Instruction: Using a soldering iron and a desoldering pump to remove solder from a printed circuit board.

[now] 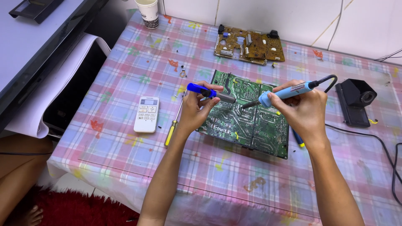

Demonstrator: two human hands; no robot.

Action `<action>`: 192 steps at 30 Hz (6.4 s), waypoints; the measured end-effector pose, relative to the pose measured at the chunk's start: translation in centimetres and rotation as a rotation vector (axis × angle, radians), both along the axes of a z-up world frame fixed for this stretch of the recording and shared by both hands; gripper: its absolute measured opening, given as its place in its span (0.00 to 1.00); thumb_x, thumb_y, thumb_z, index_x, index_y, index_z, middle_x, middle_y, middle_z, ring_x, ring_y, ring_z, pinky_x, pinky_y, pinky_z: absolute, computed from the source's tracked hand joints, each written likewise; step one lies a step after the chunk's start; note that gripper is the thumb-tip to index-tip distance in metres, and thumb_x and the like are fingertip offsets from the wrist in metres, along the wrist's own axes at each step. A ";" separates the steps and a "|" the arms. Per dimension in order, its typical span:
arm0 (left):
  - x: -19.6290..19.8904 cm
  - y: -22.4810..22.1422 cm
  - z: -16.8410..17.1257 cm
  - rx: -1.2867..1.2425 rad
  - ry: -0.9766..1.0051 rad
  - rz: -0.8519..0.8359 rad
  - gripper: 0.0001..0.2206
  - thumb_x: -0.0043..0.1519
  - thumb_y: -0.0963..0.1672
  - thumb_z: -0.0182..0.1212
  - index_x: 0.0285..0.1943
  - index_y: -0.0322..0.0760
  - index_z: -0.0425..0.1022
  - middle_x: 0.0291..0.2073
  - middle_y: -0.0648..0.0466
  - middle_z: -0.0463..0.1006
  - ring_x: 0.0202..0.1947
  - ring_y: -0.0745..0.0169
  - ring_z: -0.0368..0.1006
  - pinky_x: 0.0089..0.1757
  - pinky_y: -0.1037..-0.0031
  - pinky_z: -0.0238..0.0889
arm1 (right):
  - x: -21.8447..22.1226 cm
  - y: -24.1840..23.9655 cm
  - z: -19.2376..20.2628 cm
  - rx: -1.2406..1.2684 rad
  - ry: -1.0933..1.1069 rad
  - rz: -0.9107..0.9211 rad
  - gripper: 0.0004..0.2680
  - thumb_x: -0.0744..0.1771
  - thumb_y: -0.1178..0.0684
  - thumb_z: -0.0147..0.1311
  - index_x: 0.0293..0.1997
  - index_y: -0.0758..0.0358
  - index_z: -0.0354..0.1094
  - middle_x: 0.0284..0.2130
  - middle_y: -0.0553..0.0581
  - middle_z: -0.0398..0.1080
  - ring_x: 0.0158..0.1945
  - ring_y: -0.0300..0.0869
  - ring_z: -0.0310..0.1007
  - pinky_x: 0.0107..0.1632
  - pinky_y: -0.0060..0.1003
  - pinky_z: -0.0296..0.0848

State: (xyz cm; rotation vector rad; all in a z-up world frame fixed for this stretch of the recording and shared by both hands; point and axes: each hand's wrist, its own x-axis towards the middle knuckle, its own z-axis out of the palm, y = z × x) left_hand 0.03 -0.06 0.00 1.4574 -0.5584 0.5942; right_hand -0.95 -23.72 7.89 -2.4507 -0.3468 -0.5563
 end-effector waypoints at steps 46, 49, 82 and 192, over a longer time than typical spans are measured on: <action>0.8 -0.2 -1.4 -0.021 0.047 -0.079 0.12 0.56 0.36 0.57 0.44 0.33 0.58 0.40 0.44 0.76 0.40 0.46 0.73 0.37 0.70 0.71 | 0.5 -0.1 -0.5 0.046 -0.008 -0.054 0.05 0.59 0.48 0.61 0.31 0.49 0.72 0.11 0.50 0.62 0.21 0.40 0.65 0.35 0.32 0.67; 0.7 -0.2 -1.2 -0.018 0.057 -0.086 0.12 0.57 0.36 0.56 0.44 0.33 0.57 0.41 0.45 0.76 0.41 0.47 0.73 0.38 0.71 0.71 | 0.8 -0.3 -0.6 0.059 0.018 -0.061 0.05 0.58 0.48 0.61 0.31 0.49 0.72 0.11 0.50 0.62 0.22 0.41 0.65 0.35 0.33 0.66; 0.5 -0.9 -1.0 -0.047 0.019 -0.065 0.12 0.56 0.36 0.57 0.43 0.32 0.59 0.37 0.46 0.75 0.42 0.47 0.72 0.36 0.73 0.71 | -0.5 -4.3 -10.0 0.841 -0.108 -0.130 0.06 0.64 0.60 0.58 0.36 0.75 0.68 0.20 0.56 0.62 0.21 0.37 0.66 0.24 0.28 0.69; -0.1 2.7 -2.7 -0.428 0.184 0.130 0.12 0.57 0.42 0.43 0.34 0.47 0.40 0.30 0.46 0.58 0.17 0.70 0.50 0.23 0.80 0.42 | 8.4 -5.4 -3.4 0.565 0.378 -0.076 0.05 0.63 0.58 0.53 0.30 0.71 0.67 0.19 0.57 0.66 0.19 0.34 0.62 0.20 0.24 0.61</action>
